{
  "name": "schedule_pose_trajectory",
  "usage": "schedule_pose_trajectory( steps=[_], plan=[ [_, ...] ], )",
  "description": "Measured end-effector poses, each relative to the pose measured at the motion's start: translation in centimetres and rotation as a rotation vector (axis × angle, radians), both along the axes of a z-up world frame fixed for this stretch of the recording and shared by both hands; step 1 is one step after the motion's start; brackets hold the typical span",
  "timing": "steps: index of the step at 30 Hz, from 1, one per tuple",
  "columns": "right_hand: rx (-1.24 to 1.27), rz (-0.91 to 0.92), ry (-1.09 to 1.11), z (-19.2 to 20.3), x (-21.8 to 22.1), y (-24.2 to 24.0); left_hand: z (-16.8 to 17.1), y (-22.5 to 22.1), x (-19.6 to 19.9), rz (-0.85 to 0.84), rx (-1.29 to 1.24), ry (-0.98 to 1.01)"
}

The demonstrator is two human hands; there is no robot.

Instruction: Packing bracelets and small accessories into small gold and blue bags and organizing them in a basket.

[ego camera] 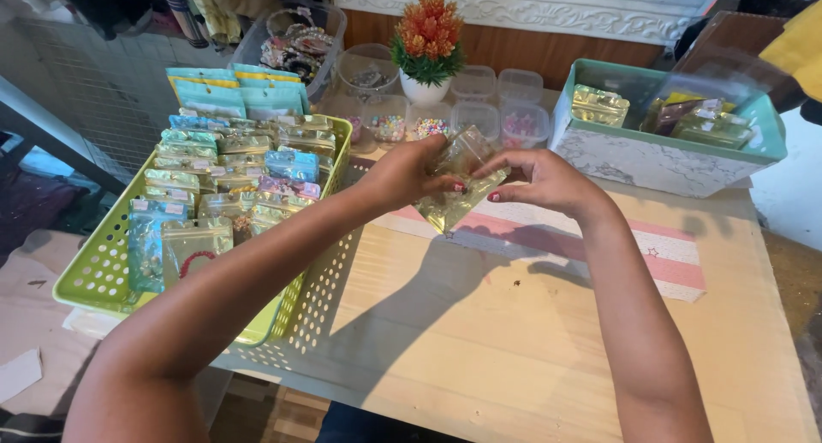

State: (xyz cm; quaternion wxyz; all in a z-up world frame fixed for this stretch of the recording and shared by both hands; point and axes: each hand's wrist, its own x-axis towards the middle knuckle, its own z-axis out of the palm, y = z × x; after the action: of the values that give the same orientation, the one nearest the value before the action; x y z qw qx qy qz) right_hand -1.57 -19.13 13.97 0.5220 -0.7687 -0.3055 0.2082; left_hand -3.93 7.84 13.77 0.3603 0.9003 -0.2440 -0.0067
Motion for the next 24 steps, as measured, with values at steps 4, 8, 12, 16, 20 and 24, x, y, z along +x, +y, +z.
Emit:
schedule_pose_trajectory(
  steps=[4,8,12,16,20,24],
  plan=[
    [-0.06,-0.036,-0.036,-0.6,0.5,-0.7,-2.3,-1.1,0.4,-0.04,-0.125,-0.077],
    [-0.034,-0.017,0.086,-0.4,0.4,-1.2,-2.3,-2.3,-0.2,-0.096,-0.176,-0.087],
    [-0.05,0.001,0.145,-1.3,0.7,-1.0,-1.9,-2.9,-0.6,-0.093,-0.078,-0.08],
    [0.02,-0.022,0.093,-1.8,1.1,-1.0,-1.1,-2.6,0.6,-0.096,-0.117,-0.022],
    [0.208,-0.16,0.021,-2.0,1.6,-0.8,-1.2,-2.1,3.7,-0.009,-0.388,0.139],
    [0.648,-0.302,0.218,-1.7,1.8,-0.3,1.5,-3.6,4.0,0.206,-0.813,0.4]
  ],
)
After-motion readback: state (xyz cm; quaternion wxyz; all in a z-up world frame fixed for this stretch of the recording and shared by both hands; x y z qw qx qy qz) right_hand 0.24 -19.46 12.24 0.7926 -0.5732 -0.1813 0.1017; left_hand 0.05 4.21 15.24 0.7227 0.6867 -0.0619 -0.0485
